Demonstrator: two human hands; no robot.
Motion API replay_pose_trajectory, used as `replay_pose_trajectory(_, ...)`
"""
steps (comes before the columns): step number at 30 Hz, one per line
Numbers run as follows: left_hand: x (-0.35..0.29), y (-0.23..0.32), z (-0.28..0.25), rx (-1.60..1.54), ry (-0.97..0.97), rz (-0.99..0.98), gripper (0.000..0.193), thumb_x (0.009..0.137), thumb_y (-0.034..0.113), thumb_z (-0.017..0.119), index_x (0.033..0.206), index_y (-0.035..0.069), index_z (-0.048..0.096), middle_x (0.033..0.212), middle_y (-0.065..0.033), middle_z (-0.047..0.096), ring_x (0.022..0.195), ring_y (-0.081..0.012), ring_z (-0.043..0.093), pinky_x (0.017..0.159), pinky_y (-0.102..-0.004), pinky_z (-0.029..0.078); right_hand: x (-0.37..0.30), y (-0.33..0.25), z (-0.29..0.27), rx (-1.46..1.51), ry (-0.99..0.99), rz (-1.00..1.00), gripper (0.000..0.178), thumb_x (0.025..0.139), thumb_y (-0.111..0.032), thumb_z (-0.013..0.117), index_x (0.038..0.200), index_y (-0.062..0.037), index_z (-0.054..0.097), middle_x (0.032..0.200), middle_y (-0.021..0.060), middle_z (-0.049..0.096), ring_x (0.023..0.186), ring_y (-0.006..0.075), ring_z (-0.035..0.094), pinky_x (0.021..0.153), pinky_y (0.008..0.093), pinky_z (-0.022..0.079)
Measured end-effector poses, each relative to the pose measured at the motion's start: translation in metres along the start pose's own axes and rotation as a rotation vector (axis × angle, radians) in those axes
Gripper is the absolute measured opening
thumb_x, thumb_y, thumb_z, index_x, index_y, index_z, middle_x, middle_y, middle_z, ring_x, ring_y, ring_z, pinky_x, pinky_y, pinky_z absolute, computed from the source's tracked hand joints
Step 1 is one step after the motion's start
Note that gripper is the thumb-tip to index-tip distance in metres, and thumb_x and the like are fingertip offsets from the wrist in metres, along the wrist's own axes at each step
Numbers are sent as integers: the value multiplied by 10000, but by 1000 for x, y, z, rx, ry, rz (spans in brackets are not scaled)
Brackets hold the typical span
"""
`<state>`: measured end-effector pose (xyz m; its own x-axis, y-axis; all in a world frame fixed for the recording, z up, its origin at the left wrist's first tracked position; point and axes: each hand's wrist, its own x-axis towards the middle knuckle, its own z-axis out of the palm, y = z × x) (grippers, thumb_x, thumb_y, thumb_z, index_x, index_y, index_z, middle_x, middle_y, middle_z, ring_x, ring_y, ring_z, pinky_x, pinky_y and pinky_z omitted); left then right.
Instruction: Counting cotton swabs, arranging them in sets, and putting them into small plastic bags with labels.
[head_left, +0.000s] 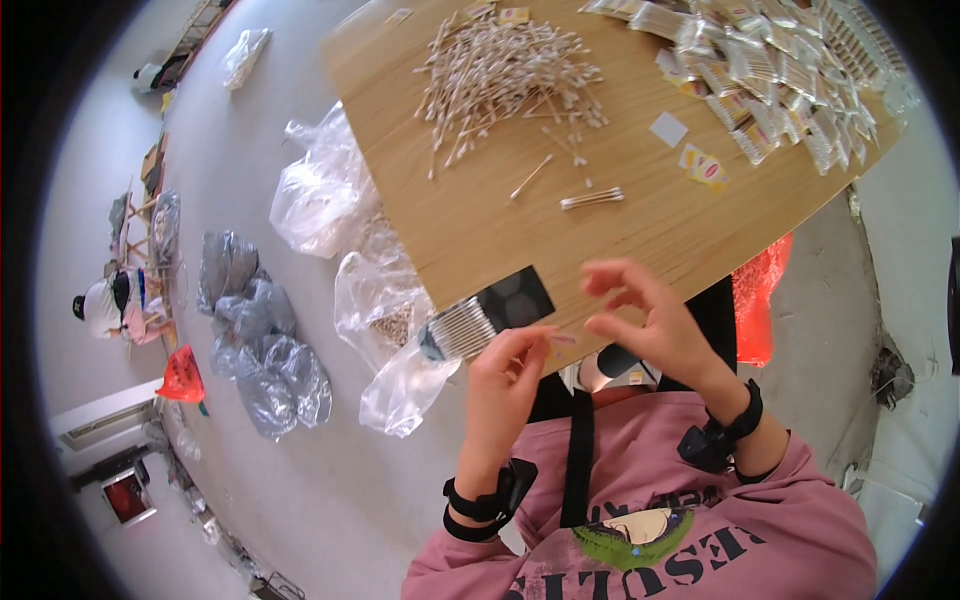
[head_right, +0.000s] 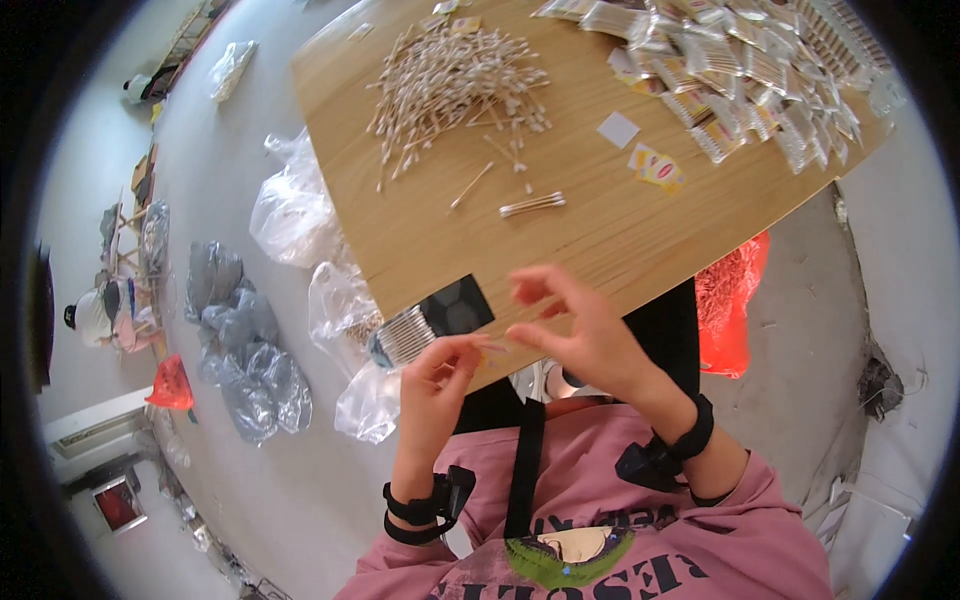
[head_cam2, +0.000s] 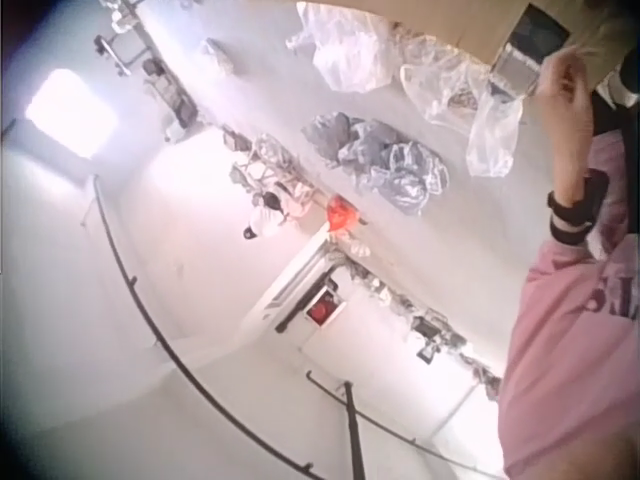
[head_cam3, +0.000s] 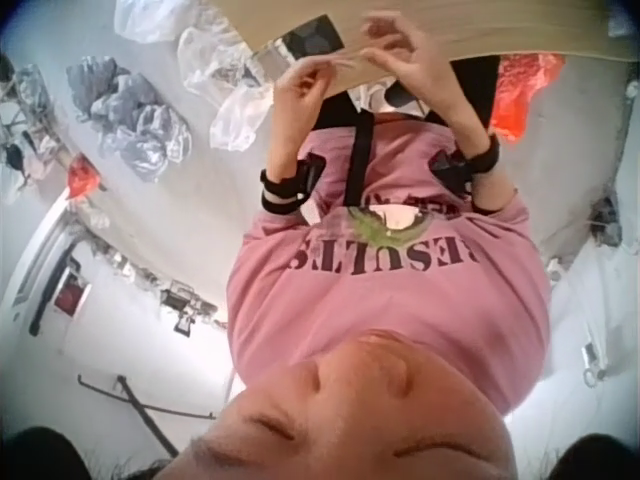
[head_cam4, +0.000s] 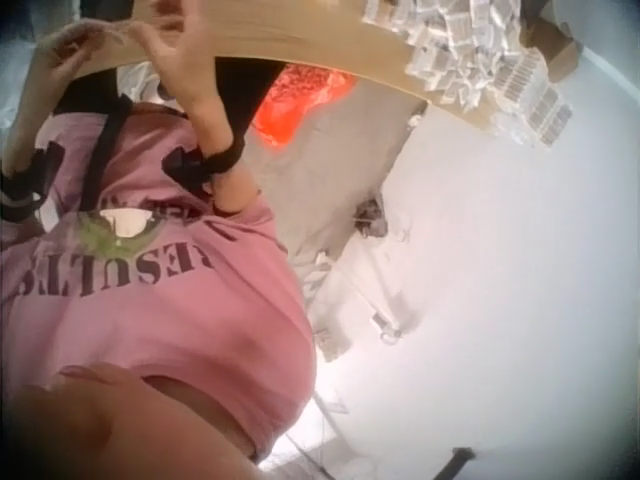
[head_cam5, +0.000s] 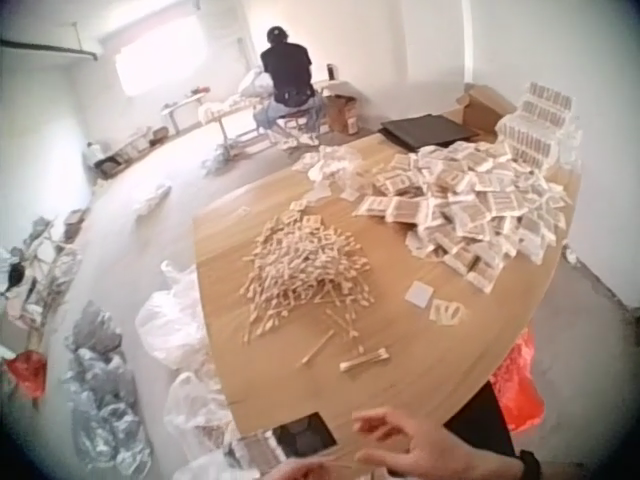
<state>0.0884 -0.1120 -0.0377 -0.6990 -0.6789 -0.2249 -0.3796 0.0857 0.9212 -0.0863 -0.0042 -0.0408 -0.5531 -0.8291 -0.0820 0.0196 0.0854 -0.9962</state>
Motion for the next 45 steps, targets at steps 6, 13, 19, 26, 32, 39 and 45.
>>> replay_pose_trajectory(6, -25, -5, -23, 153, 89, 17, 216, 860, -15, 650, 1074, 13, 656, 856, -68, 669, 725, -126, 597, 686, -253, 481, -7, 2, 42, -113, -345, 196, 171, 859, -151, 705, 917, 0, 648, 772, 56, 644, 658, 106, 578, 590, 259, 442)
replay_pose_trajectory(13, -26, -14, -38, 162, 146, 68, 269, 845, -1, 675, 1109, 9, 625, 949, -93, 662, 844, -170, 619, 786, -293, 487, -5, -3, 67, -138, -377, 198, 168, 881, -162, 692, 896, 1, 651, 750, 33, 629, 649, 67, 542, 575, 244, 424)
replay_pose_trajectory(19, 17, -66, -59, 425, 741, 186, 299, 922, 169, 619, 1147, -22, 576, 1083, -169, 596, 1026, -322, 556, 923, -429, 408, 26, 2, 83, 77, -134, 265, 160, 892, -74, 653, 950, 26, 542, 791, 51, 616, 691, 75, 573, 593, 230, 469)
replay_pose_trajectory(26, 30, -81, -49, 50, 667, -105, 304, 961, 295, 596, 1002, -6, 588, 877, -135, 622, 776, -241, 584, 720, -362, 467, 40, 10, 94, -145, -153, 212, 197, 875, -29, 660, 981, -10, 496, 794, 25, 587, 681, 43, 553, 578, 192, 450)
replay_pose_trajectory(32, 32, -80, -44, 42, 663, -53, 388, 942, 325, 640, 769, -12, 559, 615, -67, 515, 589, -139, 444, 552, -309, 386, 42, 18, 94, -231, -191, 159, 195, 867, -20, 668, 968, 1, 503, 793, 28, 588, 664, 45, 544, 574, 193, 439)
replay_pose_trajectory(39, 34, -83, -40, 28, 667, -47, 388, 941, 316, 645, 754, -9, 547, 598, -56, 487, 576, -133, 422, 538, -305, 371, 49, 21, 101, -316, -185, 121, 187, 829, -47, 686, 930, 20, 544, 793, 121, 644, 677, 176, 631, 619, 300, 502)
replay_pose_trajectory(45, 35, -81, -40, 13, 666, -41, 382, 950, 267, 639, 720, -14, 519, 614, -4, 428, 601, -90, 370, 531, -273, 320, 49, 20, 113, -294, -144, 143, 176, 833, -47, 680, 930, 25, 552, 781, 137, 653, 673, 200, 653, 616, 314, 509)
